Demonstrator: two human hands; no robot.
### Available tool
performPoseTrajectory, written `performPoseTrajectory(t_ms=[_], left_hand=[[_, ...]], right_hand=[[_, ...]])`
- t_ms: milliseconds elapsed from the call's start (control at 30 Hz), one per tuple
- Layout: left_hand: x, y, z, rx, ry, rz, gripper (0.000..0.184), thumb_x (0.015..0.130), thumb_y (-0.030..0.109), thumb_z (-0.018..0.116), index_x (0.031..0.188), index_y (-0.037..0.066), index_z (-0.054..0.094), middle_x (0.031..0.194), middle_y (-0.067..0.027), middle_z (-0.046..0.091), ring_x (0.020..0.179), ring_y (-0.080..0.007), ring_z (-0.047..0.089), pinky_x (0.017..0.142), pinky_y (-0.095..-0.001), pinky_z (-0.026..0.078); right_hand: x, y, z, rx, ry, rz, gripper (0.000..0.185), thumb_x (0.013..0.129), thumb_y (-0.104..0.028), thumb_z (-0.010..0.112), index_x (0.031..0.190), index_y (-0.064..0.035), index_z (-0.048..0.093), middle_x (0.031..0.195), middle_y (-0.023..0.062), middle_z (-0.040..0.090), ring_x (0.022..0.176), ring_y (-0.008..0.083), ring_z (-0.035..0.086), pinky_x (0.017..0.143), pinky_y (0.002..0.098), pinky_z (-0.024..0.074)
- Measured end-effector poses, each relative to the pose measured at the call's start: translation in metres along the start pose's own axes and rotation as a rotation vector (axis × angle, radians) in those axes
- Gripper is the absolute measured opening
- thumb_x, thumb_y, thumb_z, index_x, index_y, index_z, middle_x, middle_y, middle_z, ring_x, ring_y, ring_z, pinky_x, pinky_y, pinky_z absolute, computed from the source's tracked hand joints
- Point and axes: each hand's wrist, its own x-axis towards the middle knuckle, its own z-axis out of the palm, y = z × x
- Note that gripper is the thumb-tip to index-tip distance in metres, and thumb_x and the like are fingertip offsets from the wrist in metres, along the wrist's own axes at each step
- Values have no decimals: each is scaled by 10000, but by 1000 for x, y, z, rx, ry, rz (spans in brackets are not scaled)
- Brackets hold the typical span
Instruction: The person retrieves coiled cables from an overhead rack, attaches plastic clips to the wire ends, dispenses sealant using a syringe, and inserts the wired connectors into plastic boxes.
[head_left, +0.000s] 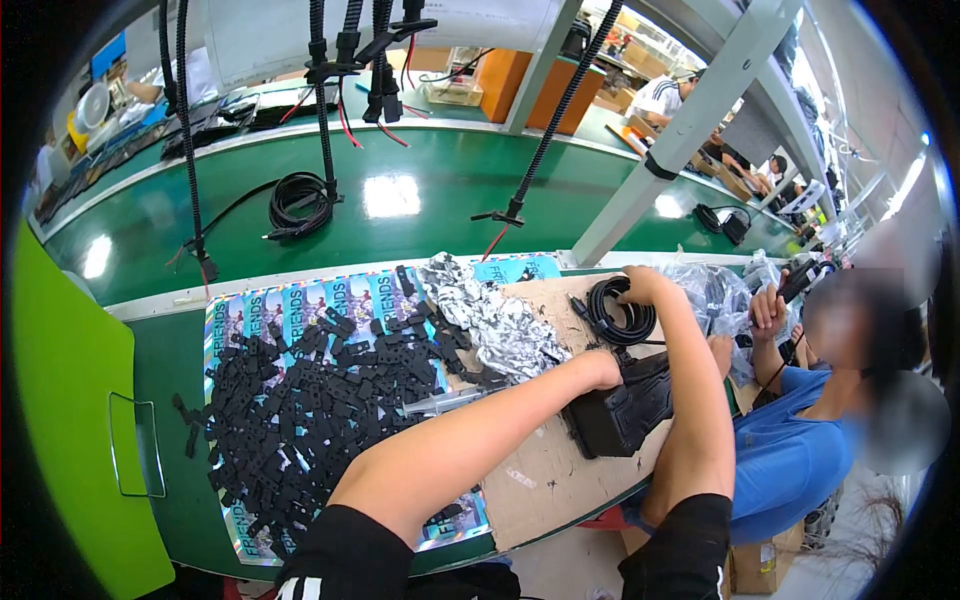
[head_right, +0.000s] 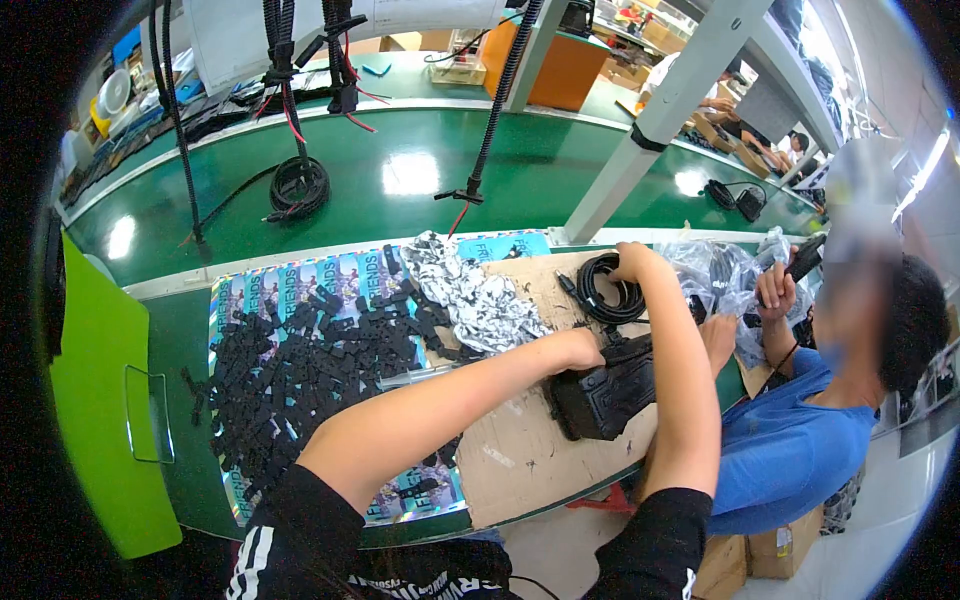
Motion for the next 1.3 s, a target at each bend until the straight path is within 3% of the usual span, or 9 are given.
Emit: performPoseTrajectory(t_ms=[233, 367, 533, 600, 800, 867, 1067, 1200, 1300], left_hand=[[7, 8, 13, -183, 441, -270, 357, 795, 178, 625, 1095, -16, 635, 1201, -153, 614, 1105, -318, 604, 893, -439, 484], [-99, -4, 1, -590, 984, 668, 182, 833, 79, 549, 976, -3, 626, 1077, -207, 609, 995, -310, 584, 808, -437, 474], [-280, -64, -25, -120, 526, 238, 193, 857, 137, 538, 891, -29, 628, 880, -232, 629, 845, -391, 612, 790, -459, 475], [-330, -86, -43, -6, 404, 72, 268, 866, 206, 595, 973, -37, 630, 922, -221, 646, 825, -352, 631, 751, -414, 500], [-402, -146, -76, -761, 712, -180, 272, 941, 207, 520, 867, -25, 640, 774, -97, 663, 720, -155, 674, 653, -285, 534], [-404, -177, -86, -949, 835, -203, 267, 958, 197, 472, 955, -25, 620, 870, -103, 665, 791, -200, 687, 709, -300, 555], [-392, -258, -77, -1489, 1222, -52, 422, 953, 269, 447, 1136, -100, 535, 1145, -243, 587, 1095, -323, 601, 971, -414, 487], [-403, -261, -80, -1933, 999, 100, 632, 929, 421, 453, 1226, -135, 410, 1187, -282, 523, 1132, -387, 557, 999, -466, 458], [-414, -286, -83, -1988, 763, 646, 633, 914, 415, 501, 1211, -131, 383, 1170, -253, 528, 1048, -350, 566, 984, -475, 442]], right_hand=[[-94, -151, -99, -38, -2, -240, 343, 831, -264, 642, 1028, 15, 670, 996, 222, 673, 930, 376, 640, 832, 418, 507], [-158, -241, -133, 147, 94, -714, 217, 881, -160, 572, 1002, -10, 670, 942, 171, 673, 895, 357, 630, 814, 422, 495], [-130, -331, -111, 453, 271, -1122, 203, 851, -93, 537, 984, -1, 660, 942, 180, 659, 920, 364, 619, 818, 435, 488], [-89, -372, -95, 413, 212, -922, 194, 828, -118, 573, 950, 12, 650, 929, 196, 648, 905, 380, 618, 818, 448, 487], [48, -451, -37, 204, 800, -534, 605, 720, -305, 752, 1191, 0, 525, 1141, 157, 577, 1083, 346, 556, 833, 446, 494], [84, -464, -32, 360, 544, -485, 775, 687, -418, 787, 1254, 19, 491, 1155, 184, 586, 1132, 400, 514, 949, 464, 455], [76, -474, -39, 517, 586, -547, 467, 700, -426, 767, 1033, -112, 675, 1077, 119, 640, 1112, 361, 515, 862, 478, 467], [-37, -462, -48, 910, 508, -1012, 434, 691, -181, 759, 1098, -69, 656, 1020, 145, 625, 1014, 359, 499, 928, 430, 407], [-87, -440, -60, 786, 275, -1584, 335, 671, -60, 756, 976, -49, 618, 1025, 109, 582, 1093, 318, 508, 1003, 413, 374]])
